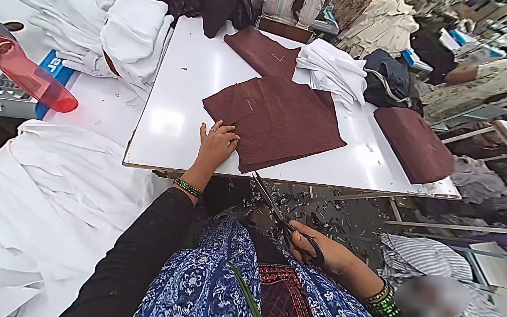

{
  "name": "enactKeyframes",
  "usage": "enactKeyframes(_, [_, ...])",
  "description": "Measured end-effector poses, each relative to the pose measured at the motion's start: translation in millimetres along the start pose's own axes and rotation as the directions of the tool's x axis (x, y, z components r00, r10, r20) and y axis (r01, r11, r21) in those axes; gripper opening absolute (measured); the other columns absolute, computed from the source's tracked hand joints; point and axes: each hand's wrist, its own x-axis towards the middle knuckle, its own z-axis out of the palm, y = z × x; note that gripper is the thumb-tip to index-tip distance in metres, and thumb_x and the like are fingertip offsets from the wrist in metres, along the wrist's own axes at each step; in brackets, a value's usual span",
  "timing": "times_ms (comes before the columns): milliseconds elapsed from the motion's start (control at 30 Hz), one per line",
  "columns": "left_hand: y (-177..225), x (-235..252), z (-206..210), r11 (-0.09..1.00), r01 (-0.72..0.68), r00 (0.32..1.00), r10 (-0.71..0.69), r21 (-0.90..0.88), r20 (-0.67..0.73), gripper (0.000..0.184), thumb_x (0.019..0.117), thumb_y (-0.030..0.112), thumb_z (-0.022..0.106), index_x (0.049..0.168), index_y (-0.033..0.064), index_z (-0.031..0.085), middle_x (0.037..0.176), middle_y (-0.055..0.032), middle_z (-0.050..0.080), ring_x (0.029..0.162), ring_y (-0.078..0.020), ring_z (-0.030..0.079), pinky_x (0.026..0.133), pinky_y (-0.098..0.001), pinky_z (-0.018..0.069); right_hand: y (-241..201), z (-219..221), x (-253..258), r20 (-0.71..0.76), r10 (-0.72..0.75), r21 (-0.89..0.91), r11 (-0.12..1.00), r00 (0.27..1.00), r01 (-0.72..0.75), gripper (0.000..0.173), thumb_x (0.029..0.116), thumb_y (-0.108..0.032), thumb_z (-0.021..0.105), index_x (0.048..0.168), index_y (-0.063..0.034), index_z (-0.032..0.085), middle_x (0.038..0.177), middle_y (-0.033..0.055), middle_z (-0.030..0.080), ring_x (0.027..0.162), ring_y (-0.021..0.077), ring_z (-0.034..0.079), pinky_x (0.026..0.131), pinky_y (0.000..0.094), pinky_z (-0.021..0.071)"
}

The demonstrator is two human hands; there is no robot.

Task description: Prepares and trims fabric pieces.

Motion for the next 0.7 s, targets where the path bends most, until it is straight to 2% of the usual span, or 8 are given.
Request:
enactKeyframes(100, [0,0,0,1.000,-0.006,1.000,0.006,0.000,-0.005,0.023,0.1021,0.023,0.060,0.114,0.0163,0.078,0.141,-0.0079,0.064,0.148,-0.0395,0.038,0.115,-0.0773,0.0080,-12,7,9,-0.029,0.028,-0.040,0.999,0.999,-0.029,0.086,0.0664,-0.089,0.066,0.107,-0.0165,0.045,0.067,-0.0101,0.053,0.054,0.0015,0.054,0.056,0.0174,0.0487])
enactKeyframes(200, [1,0,-1,1.000,-0.003,1.000,0.003,-0.003,0.001,0.023,0.1022,0.022,0.060,0.114,0.0163,0.078,0.141,-0.0077,0.064,0.148,-0.0392,0.039,0.115,-0.0773,0.0082,-19,14,20,-0.043,0.028,-0.095,0.995,0.999,-0.032,0.077,0.0764,-0.080,0.064,0.109,-0.0133,0.044,0.068,-0.0093,0.052,0.054,0.0011,0.053,0.055,0.0173,0.0471])
enactKeyframes(300, [2,0,-2,1.000,0.011,1.000,-0.011,-0.003,0.016,0.023,0.1027,0.023,0.060,0.115,0.0169,0.078,0.142,-0.0069,0.063,0.149,-0.0382,0.038,0.116,-0.0761,0.0079,-20,19,31,-0.069,0.029,-0.146,0.989,0.997,-0.039,0.072,0.0802,-0.076,0.064,0.108,-0.0123,0.045,0.069,-0.0079,0.052,0.054,0.0015,0.050,0.054,0.0180,0.0435])
enactKeyframes(467, [1,0,-1,1.000,-0.001,1.000,0.001,0.000,0.008,0.023,0.1026,0.023,0.059,0.114,0.0165,0.078,0.142,-0.0069,0.064,0.148,-0.0378,0.039,0.116,-0.0761,0.0086,-23,28,35,-0.105,0.045,-0.146,0.987,0.993,-0.060,0.058,0.0913,-0.062,0.060,0.110,-0.0103,0.043,0.070,-0.0063,0.049,0.057,0.0031,0.049,0.058,0.0206,0.0442])
enactKeyframes(700, [0,1,-1,1.000,0.003,1.000,-0.003,-0.003,0.004,0.023,0.1026,0.023,0.059,0.114,0.0168,0.078,0.141,-0.0065,0.064,0.148,-0.0378,0.039,0.116,-0.0757,0.0087,-20,32,38,-0.142,0.019,-0.159,0.986,0.990,-0.041,0.053,0.0927,-0.058,0.059,0.108,-0.0100,0.044,0.068,-0.0069,0.047,0.056,0.0025,0.047,0.057,0.0199,0.0430])
